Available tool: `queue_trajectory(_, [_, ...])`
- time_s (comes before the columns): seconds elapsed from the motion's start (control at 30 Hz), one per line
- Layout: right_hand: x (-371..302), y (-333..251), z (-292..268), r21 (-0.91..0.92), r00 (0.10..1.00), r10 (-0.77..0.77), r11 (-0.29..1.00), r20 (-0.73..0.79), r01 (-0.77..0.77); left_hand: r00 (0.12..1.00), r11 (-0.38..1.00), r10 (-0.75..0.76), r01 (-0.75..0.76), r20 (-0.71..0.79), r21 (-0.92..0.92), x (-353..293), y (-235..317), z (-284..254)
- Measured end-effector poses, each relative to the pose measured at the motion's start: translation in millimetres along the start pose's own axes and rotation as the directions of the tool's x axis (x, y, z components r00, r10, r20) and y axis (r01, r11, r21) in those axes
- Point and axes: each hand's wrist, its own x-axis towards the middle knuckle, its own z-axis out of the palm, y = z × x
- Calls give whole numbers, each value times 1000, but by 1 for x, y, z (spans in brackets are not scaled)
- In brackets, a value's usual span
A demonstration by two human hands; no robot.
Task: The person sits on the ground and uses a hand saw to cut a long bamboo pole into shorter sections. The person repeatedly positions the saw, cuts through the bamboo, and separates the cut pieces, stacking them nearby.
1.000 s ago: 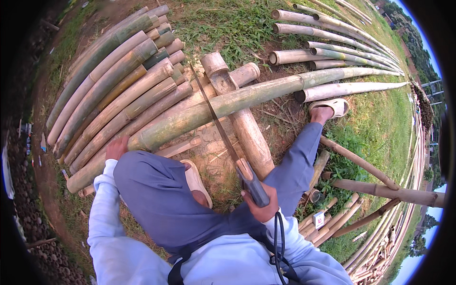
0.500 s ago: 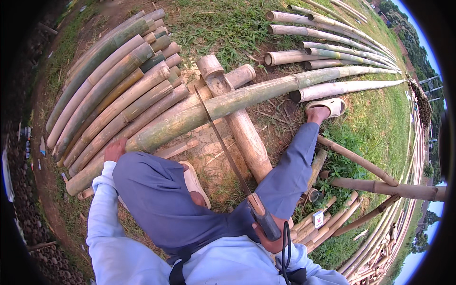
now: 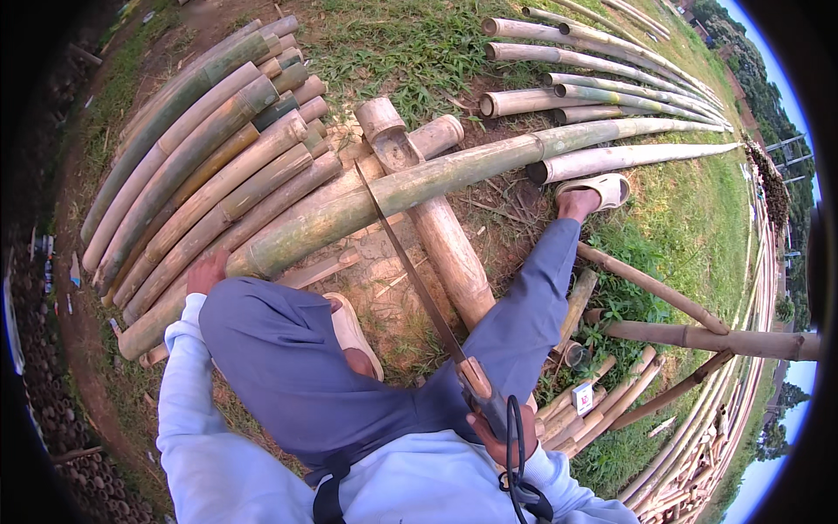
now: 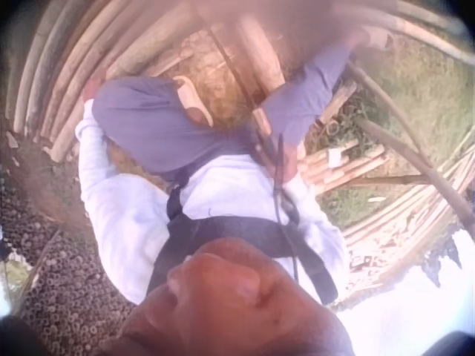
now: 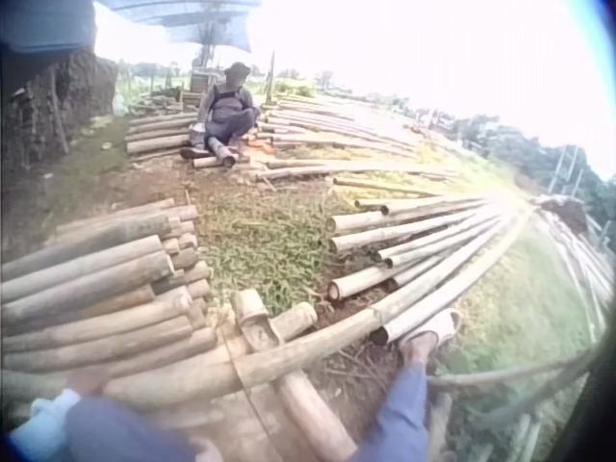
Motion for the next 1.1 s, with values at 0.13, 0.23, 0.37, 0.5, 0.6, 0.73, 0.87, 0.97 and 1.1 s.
queue_trajectory(0.13, [56,1,22,36,994,-97,994,-42,99,998,999,15,-18,-66,-40,-6,-6,12])
queue_trajectory(0.23, [180,26,67,109,972,-210,969,-101,221,994,997,54,-58,-98,-42,5,-8,13])
queue_trajectory(0.37, [179,17,66,109,975,-186,974,-123,200,999,998,11,-9,35,-56,18,12,-7])
queue_trajectory(0.5, [61,7,39,96,991,-103,989,-90,111,999,999,-29,30,32,-30,-7,-14,10])
queue_trajectory(0.6, [-19,-2,3,2,999,31,1000,-21,-31,999,999,20,-22,-44,-42,1,-1,7])
queue_trajectory(0.73, [82,20,38,101,994,-76,991,-80,84,988,997,67,-71,-141,-27,-8,-21,31])
queue_trajectory(0.87, [208,13,76,107,973,-210,970,-101,220,1000,999,29,-29,9,-23,20,-6,10])
queue_trajectory(0.97, [187,13,74,134,976,-191,970,-107,204,998,1000,-6,5,58,5,22,6,-9])
queue_trajectory(1.1, [40,16,27,-36,995,-83,996,-56,81,999,999,22,-23,-33,-28,-6,-1,4])
